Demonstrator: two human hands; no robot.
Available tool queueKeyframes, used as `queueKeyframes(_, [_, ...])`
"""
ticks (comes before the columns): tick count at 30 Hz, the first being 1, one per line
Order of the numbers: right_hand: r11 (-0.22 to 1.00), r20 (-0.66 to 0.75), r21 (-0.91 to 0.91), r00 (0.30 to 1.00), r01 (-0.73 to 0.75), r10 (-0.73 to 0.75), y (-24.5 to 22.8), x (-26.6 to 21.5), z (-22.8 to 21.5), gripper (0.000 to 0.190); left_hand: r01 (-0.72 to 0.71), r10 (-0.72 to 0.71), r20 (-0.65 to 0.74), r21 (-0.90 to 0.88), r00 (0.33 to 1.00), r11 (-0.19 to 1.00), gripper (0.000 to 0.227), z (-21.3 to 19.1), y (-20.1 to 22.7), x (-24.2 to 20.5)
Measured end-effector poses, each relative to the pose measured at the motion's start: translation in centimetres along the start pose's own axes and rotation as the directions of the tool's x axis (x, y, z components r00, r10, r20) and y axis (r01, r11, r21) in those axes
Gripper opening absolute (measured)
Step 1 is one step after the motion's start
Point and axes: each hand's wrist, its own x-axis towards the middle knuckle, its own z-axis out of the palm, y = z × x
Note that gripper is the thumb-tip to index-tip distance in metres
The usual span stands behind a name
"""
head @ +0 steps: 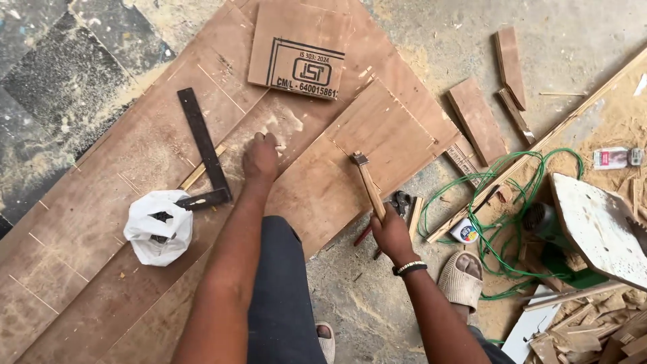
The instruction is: Hammering and assembling wooden panels for furniture manufacturing.
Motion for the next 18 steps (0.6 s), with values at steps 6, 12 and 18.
queueKeyframes(6, [0.999, 0.051, -0.023, 0.998, -0.034, 0.035, 0.0, 0.0, -0.5, 0.028, 0.003, -0.009, 0.092, 0.059, 0.996, 0.998, 0.03, -1.4, 1.5, 0.4])
queueKeyframes(12, [0.977, 0.184, 0.172, 0.978, -0.128, 0.096, -1.2, -0.6, -2.2, 0.028, 0.157, -0.147, 0.068, -0.616, 0.987, 0.772, 0.012, 0.2, 6.8, 1.7])
queueKeyframes(18, [0.786, 0.38, 0.541, 0.921, -0.299, 0.089, 1.8, -1.2, -3.2, 0.029, -0.16, 0.126, -0.101, -0.702, 0.987, 0.694, 0.011, 0.3, 18.8, 5.4])
